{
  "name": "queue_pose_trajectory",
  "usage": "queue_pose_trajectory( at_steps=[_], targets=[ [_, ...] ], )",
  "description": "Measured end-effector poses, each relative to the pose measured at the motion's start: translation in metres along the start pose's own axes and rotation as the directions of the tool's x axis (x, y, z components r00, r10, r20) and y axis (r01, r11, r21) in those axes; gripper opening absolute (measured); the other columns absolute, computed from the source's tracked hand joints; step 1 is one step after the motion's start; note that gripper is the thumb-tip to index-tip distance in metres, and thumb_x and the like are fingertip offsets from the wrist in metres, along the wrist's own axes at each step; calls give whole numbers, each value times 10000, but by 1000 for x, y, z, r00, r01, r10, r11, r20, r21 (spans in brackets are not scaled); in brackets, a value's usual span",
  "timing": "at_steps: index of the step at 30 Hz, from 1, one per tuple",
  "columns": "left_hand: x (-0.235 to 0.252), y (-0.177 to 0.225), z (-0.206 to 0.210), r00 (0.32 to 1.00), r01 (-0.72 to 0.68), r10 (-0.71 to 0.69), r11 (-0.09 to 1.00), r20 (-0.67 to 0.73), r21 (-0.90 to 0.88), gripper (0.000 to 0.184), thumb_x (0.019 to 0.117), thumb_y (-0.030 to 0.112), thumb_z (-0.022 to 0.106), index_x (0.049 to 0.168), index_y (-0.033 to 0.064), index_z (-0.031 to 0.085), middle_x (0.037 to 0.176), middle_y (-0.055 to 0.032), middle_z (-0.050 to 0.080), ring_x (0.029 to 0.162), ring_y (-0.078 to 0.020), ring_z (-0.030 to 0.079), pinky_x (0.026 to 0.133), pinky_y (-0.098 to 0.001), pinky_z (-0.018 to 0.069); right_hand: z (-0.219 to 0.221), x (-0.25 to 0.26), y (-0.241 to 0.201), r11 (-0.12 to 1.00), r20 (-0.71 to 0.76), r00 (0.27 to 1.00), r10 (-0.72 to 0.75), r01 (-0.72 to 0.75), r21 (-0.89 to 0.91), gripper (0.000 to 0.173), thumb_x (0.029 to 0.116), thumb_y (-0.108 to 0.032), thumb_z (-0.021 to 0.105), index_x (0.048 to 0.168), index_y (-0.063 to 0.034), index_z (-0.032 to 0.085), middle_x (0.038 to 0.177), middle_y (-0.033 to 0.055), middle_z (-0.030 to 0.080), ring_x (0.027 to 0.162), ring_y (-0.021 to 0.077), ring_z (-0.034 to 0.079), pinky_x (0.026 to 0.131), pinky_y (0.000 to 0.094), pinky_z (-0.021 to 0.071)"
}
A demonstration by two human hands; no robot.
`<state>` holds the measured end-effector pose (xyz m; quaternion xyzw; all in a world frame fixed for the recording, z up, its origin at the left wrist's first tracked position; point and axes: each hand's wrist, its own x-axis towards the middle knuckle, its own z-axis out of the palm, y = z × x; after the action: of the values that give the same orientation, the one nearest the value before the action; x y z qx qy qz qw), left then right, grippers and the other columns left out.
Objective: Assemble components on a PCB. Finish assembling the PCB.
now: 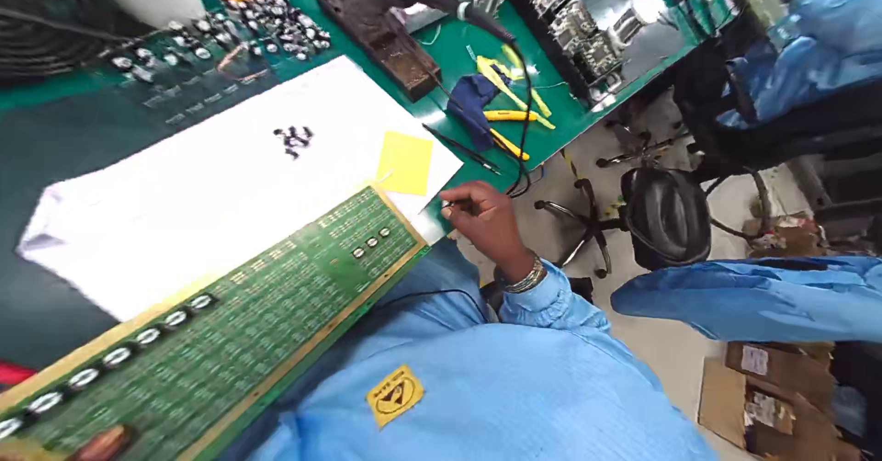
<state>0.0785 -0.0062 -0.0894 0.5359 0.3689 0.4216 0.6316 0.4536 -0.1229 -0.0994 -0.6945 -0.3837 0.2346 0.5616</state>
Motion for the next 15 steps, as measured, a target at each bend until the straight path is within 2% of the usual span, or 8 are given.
queue_pose_trajectory(
  at_steps=[1, 3, 4, 6, 7, 11, 15],
  targets=[
    [-1, 7, 7, 998, 43, -42, 999, -40, 25, 751, 707, -152, 543, 1392, 19, 286, 1198, 170, 644, 1111, 12, 641, 973, -221, 539, 0, -1, 2, 1000, 2, 1000, -21, 21, -5, 203, 843, 45, 704, 1045, 65, 722, 1030, 143, 685, 812, 114, 677, 721, 257, 601],
    [-2, 7, 8, 998, 47, -44, 998, -53, 51, 809, 696, -146, 571, 1418, 17, 245, 1212, 173, 625, 1120, 21, 630, 978, -214, 536, 0, 0, 5, 998, -1, 999, -53, 53, -17, 193, 823, 50, 710, 1016, 51, 716, 1031, 131, 683, 810, 101, 675, 710, 244, 599],
    [-2, 4, 9, 998, 26, -23, 998, -56, 53, 807, 702, -107, 605, 1420, 30, 264, 1216, 170, 626, 1129, 18, 626, 981, -211, 532, -1, 0, 5, 999, -2, 999, -51, 51, -18, 185, 817, 53, 713, 1002, 45, 711, 1036, 122, 676, 814, 92, 669, 705, 236, 595],
    [-2, -1, 6, 1000, -23, 23, 1000, -17, 21, 697, 756, 2, 701, 1378, 132, 415, 1202, 177, 674, 1133, 1, 637, 987, -213, 530, -1, -1, 6, 999, 5, 1000, -30, 30, -14, 177, 816, 63, 714, 990, 32, 709, 1091, 111, 663, 856, 80, 675, 723, 224, 601],
    [-1, -2, 6, 999, -31, 31, 999, -8, 10, 665, 762, 32, 716, 1356, 154, 442, 1191, 175, 682, 1126, -4, 643, 983, -215, 534, -1, -1, 5, 1000, 11, 1000, -25, 25, -12, 181, 816, 69, 716, 994, 35, 713, 1127, 114, 672, 891, 82, 684, 744, 226, 606],
    [0, -3, 5, 999, -44, 45, 999, 18, -25, 618, 779, 57, 738, 1329, 172, 480, 1187, 156, 692, 1125, -20, 650, 983, -224, 540, -4, -2, 4, 1000, 58, 998, -9, 9, 0, 185, 852, 55, 702, 1034, 36, 731, 1165, 109, 695, 988, 94, 696, 814, 243, 611],
    [0, -4, 4, 999, -41, 42, 998, 23, -38, 571, 793, 48, 731, 1307, 196, 532, 1177, 152, 705, 1107, -15, 658, 972, -218, 544, -3, -4, 11, 994, 49, 994, -95, 98, -57, 154, 887, 41, 696, 1036, 21, 728, 1097, 92, 712, 952, 91, 703, 804, 247, 611]
  ],
)
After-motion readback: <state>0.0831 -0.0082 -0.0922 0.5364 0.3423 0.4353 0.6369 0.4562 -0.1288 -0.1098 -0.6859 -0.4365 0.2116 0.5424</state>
